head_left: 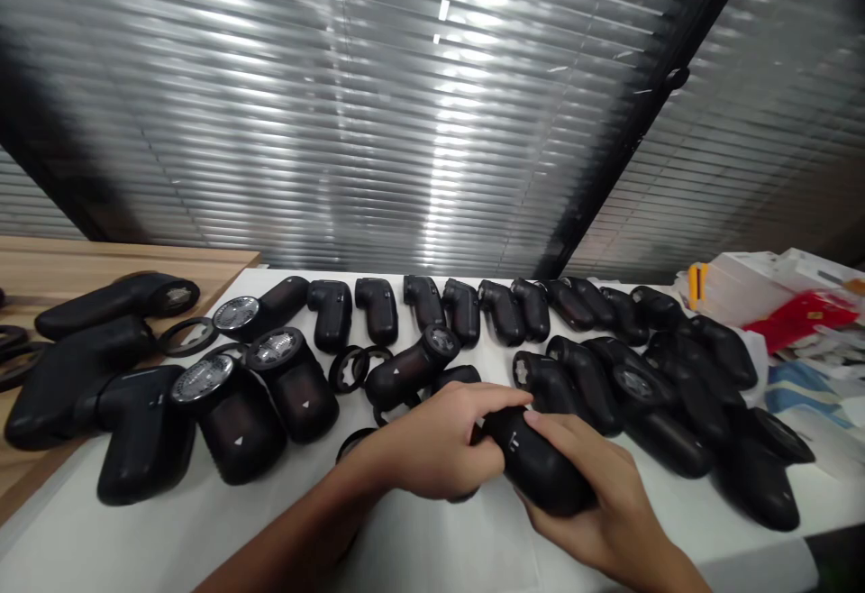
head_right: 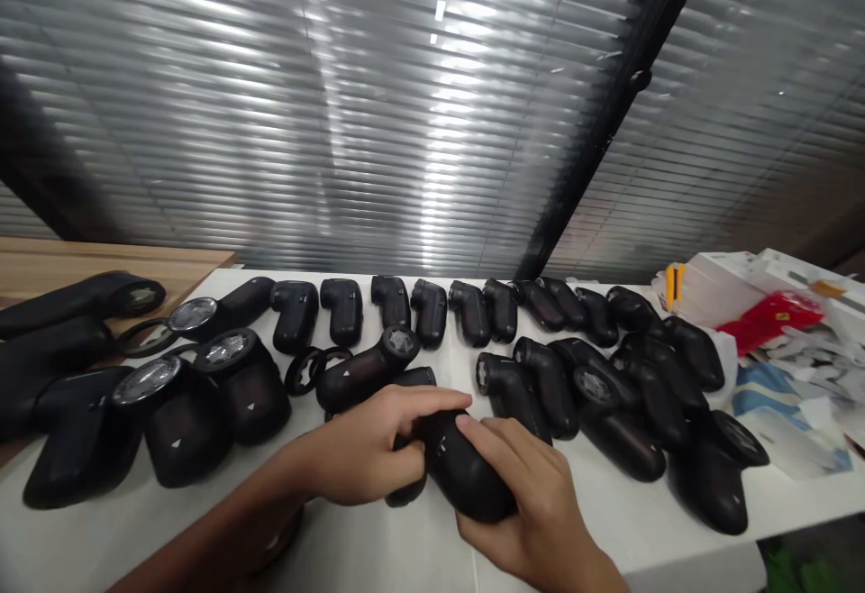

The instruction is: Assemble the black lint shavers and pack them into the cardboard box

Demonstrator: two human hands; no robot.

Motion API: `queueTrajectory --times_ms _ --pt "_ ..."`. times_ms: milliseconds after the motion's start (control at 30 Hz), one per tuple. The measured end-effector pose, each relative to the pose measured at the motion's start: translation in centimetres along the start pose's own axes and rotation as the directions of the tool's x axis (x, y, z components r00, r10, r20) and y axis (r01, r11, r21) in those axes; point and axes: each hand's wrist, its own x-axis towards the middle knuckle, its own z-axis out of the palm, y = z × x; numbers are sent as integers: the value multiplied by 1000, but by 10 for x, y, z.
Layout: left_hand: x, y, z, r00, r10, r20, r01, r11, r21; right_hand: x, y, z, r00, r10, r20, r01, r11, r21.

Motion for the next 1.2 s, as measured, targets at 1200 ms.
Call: queueTrajectory --times_ms 1200 --pt "5 -4 38 790 104 -604 -184 980 -72 14 -38 27 920 387 -61 -292 783 549"
